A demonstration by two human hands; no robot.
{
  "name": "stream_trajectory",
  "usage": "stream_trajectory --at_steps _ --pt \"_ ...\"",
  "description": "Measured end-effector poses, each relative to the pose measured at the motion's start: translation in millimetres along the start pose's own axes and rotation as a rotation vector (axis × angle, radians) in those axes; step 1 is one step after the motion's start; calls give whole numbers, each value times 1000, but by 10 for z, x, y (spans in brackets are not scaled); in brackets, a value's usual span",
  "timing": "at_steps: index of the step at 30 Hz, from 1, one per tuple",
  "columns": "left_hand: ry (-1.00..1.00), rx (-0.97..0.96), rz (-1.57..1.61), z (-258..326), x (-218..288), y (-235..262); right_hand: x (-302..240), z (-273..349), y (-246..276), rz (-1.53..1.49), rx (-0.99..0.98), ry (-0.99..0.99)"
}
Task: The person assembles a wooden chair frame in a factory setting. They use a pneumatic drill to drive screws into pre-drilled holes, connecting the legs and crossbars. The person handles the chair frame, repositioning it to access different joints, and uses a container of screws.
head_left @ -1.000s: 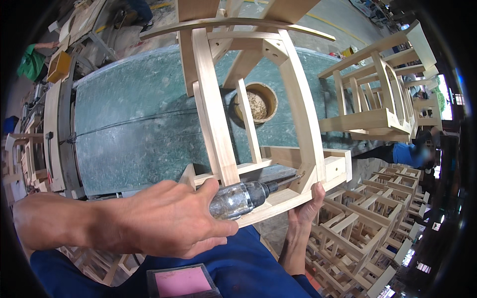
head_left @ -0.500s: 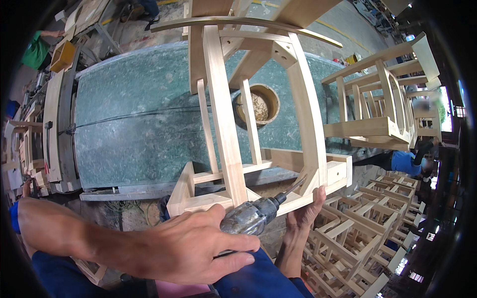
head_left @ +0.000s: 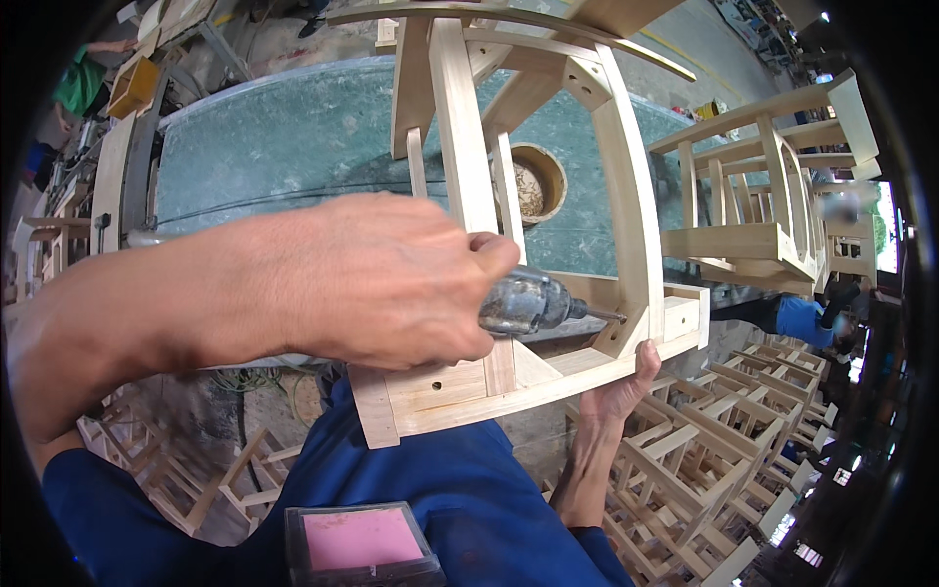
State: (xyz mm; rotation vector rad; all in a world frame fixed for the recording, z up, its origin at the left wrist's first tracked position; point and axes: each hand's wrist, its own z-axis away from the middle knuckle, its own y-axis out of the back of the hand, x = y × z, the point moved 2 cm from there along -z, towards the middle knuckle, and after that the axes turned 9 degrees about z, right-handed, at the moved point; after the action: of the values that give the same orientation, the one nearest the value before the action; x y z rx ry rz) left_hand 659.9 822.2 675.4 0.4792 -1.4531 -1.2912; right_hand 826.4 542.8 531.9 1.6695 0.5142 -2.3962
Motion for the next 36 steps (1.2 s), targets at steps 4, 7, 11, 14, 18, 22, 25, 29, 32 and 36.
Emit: stream_trajectory --at_steps 4,7,11,14,18,22,25,29,32,36 --pt "18 11 53 -2 50 -7 -11 16 -95 -23 24 15" --pt "40 -29 61 -13 77 -19 -25 31 -113 -25 29 10" --pt "29 -24 63 -79 90 -29 2 34 -89 -62 41 3" --pt "-1 39 48 -94 86 -43 -4 32 -112 -84 41 4" --pt "6 39 20 -115 71 -28 -14 33 -102 -72 -11 6" --pt "16 6 47 -152 84 3 -1 29 -83 -96 -12 9" --pt "-4 54 16 -168 77 -51 -12 19 -92 -120 -5 2" --pt "-11 66 11 -173 78 -32 -45 33 -141 -117 -10 -3" --pt "28 10 31 -187 96 -21 -35 40 -122 -115 -33 -18" --pt "43 -14 29 -206 127 24 -29 15 -122 -125 -22 -15"
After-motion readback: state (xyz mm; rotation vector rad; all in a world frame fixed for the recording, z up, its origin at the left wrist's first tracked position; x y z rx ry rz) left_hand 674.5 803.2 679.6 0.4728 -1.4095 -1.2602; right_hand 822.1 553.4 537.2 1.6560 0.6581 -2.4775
